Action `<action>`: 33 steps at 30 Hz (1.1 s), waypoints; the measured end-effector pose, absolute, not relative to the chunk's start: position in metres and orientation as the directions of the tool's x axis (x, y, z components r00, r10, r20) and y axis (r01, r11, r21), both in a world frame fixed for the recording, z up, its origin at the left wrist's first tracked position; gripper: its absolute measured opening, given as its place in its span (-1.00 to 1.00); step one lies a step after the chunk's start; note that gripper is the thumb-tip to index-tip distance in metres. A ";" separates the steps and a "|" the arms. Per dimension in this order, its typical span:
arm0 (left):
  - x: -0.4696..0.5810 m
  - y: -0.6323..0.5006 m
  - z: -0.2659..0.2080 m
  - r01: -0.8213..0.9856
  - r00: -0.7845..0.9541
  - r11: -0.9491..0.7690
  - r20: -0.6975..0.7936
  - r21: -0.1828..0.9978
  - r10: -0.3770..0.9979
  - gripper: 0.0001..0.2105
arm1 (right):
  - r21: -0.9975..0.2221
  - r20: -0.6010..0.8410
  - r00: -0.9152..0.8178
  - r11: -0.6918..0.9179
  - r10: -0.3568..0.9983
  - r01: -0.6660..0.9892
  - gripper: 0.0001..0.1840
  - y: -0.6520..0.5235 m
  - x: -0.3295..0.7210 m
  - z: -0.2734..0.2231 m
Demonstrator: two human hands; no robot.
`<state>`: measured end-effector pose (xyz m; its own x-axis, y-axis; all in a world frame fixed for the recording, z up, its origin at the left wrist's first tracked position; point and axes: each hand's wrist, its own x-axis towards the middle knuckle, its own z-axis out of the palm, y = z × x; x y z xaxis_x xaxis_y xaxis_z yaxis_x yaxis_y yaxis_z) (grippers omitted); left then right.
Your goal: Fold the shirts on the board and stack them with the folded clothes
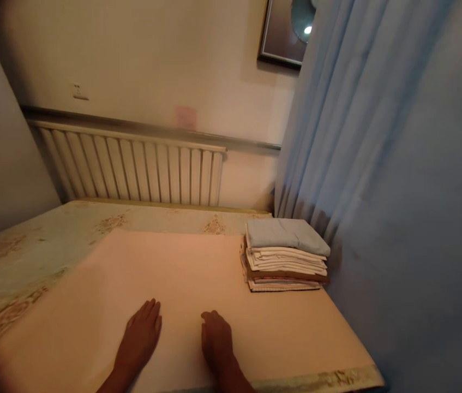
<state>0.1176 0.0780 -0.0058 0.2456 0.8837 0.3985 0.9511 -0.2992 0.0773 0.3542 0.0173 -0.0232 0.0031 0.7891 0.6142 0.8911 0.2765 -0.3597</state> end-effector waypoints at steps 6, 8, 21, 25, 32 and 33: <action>0.116 0.078 -0.005 0.943 0.251 -0.318 0.413 0.101 0.875 -0.61 | -0.339 0.632 0.005 0.272 0.775 0.901 -0.65 0.016 0.354 -0.031; 0.114 0.080 -0.005 0.939 0.248 -0.321 0.411 0.120 0.877 -0.62 | -0.341 0.622 0.007 0.263 0.783 0.903 -0.65 0.017 0.354 -0.034; 0.124 0.104 0.013 0.927 0.186 -0.256 0.256 0.273 0.948 -0.46 | -0.401 0.503 0.120 0.109 0.856 0.909 -0.24 0.068 0.348 -0.014; 0.128 0.106 0.023 0.948 0.168 -0.198 0.136 0.250 0.976 -0.41 | -0.308 0.487 0.143 0.016 0.862 0.951 -0.21 0.079 0.346 -0.014; 0.137 0.109 0.032 0.977 0.156 -0.163 0.060 0.140 0.986 -0.39 | -0.238 0.358 0.207 -0.125 0.910 0.963 -0.25 0.088 0.342 -0.004; 0.138 0.110 0.031 0.979 0.150 -0.156 0.055 0.131 0.987 -0.38 | -0.241 0.325 0.217 -0.141 0.920 0.960 -0.25 0.087 0.341 0.000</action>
